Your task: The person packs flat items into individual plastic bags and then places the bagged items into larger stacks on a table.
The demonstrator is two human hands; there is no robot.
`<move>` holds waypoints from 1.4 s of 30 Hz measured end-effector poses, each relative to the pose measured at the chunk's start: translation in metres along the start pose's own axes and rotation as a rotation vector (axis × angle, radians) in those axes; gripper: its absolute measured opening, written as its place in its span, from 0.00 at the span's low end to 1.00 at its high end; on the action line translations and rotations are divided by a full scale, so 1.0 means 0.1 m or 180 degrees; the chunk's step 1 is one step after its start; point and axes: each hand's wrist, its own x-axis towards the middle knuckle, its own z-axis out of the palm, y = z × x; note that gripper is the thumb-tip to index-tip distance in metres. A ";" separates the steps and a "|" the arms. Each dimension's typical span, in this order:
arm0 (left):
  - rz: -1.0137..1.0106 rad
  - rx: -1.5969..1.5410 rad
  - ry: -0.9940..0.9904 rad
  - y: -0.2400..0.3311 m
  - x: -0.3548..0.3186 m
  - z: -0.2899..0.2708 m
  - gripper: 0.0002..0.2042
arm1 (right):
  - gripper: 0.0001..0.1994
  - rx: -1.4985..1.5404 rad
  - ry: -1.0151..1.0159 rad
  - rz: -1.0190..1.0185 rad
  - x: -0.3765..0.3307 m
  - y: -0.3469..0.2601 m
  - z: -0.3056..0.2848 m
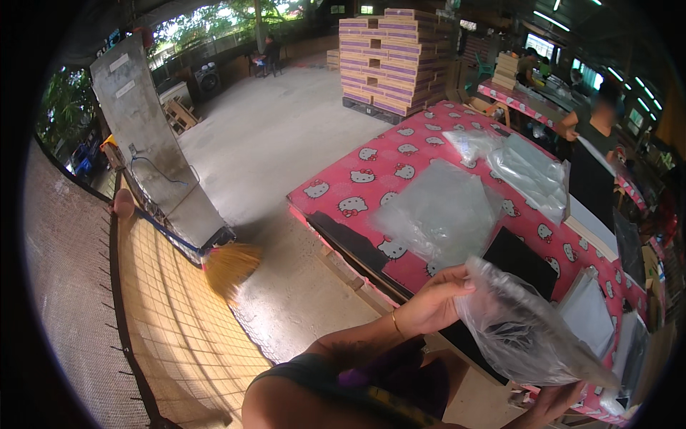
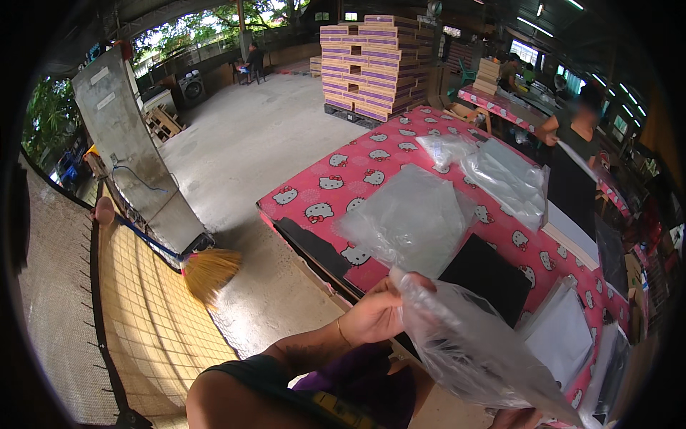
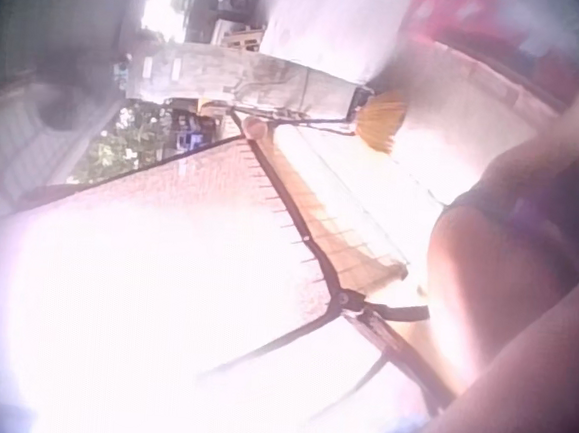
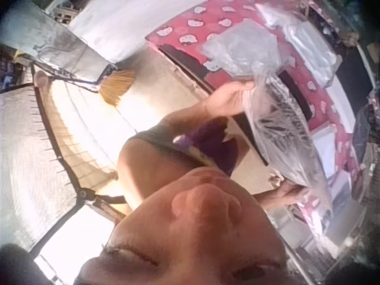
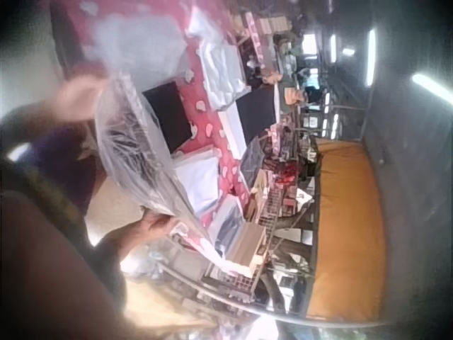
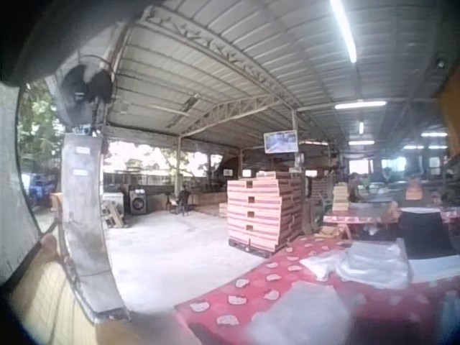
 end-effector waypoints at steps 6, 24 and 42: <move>-0.0109 -0.0048 0.0770 0.01 0.20 0.04 0.18 | 0.23 0.0431 -0.0407 0.0034 0.27 0.19 0.03; -0.0849 0.0725 0.2262 -0.46 0.12 -1.28 0.16 | 0.30 -0.1341 0.1307 0.1125 0.27 0.99 -0.40; 0.1279 0.4298 0.0828 0.25 0.54 -0.28 0.09 | 0.26 -0.2505 0.0575 -0.0591 0.84 0.57 0.50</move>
